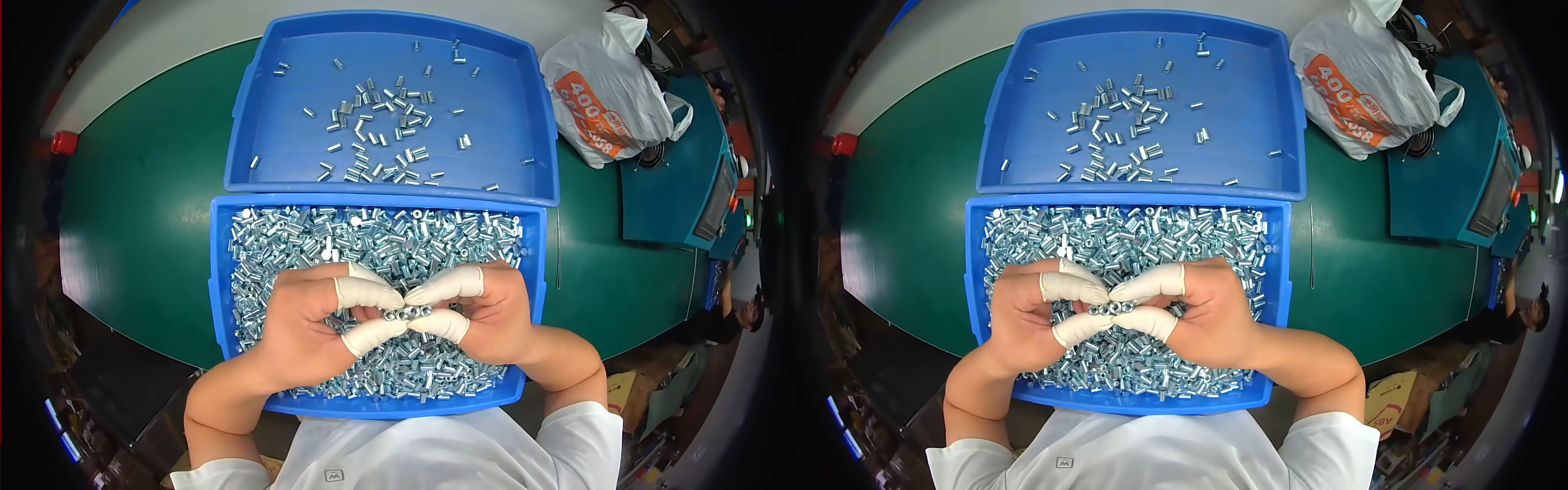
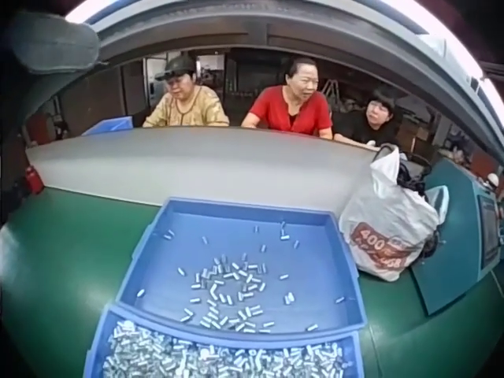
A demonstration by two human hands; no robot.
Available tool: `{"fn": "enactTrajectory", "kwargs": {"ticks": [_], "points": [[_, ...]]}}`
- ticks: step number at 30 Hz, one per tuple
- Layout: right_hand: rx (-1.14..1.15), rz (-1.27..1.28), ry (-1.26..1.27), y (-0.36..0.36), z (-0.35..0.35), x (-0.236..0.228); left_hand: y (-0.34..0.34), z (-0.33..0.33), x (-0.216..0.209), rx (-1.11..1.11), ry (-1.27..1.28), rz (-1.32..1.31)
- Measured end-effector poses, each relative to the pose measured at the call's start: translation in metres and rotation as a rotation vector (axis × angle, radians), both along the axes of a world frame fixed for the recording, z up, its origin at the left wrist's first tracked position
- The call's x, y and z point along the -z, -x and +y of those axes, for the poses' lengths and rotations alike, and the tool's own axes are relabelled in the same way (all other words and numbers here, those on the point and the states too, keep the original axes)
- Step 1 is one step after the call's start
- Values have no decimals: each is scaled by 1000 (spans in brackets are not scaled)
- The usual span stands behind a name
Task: Sorting and inspecting small metal components in a large blue bin at a manual workstation.
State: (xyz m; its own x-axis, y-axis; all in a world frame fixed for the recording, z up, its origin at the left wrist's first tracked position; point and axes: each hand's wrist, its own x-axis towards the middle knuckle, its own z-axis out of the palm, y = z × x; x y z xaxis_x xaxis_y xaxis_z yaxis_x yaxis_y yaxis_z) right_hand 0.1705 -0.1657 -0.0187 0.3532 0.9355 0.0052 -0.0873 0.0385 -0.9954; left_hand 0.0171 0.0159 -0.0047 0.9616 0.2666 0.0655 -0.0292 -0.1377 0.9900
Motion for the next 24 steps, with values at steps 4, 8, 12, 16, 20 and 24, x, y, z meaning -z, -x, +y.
{"fn": "enactTrajectory", "kwargs": {"ticks": [4,8,12,16,20,24], "points": [[-31,40,28,-2,-3,-1,0,-2,-3,4,-18,-32],[-23,36,19,-2,-3,-2,-1,-2,-5,4,-55,-80],[-34,-25,-62,-3,-1,0,2,-1,-3,23,-76,-130],[-39,-17,-87,-5,2,-4,2,-3,-3,8,-61,-165],[-41,14,-107,-5,3,-3,2,-1,-2,18,-102,-208],[-52,-17,-149,-7,5,-3,1,2,-2,52,-104,-208]]}}
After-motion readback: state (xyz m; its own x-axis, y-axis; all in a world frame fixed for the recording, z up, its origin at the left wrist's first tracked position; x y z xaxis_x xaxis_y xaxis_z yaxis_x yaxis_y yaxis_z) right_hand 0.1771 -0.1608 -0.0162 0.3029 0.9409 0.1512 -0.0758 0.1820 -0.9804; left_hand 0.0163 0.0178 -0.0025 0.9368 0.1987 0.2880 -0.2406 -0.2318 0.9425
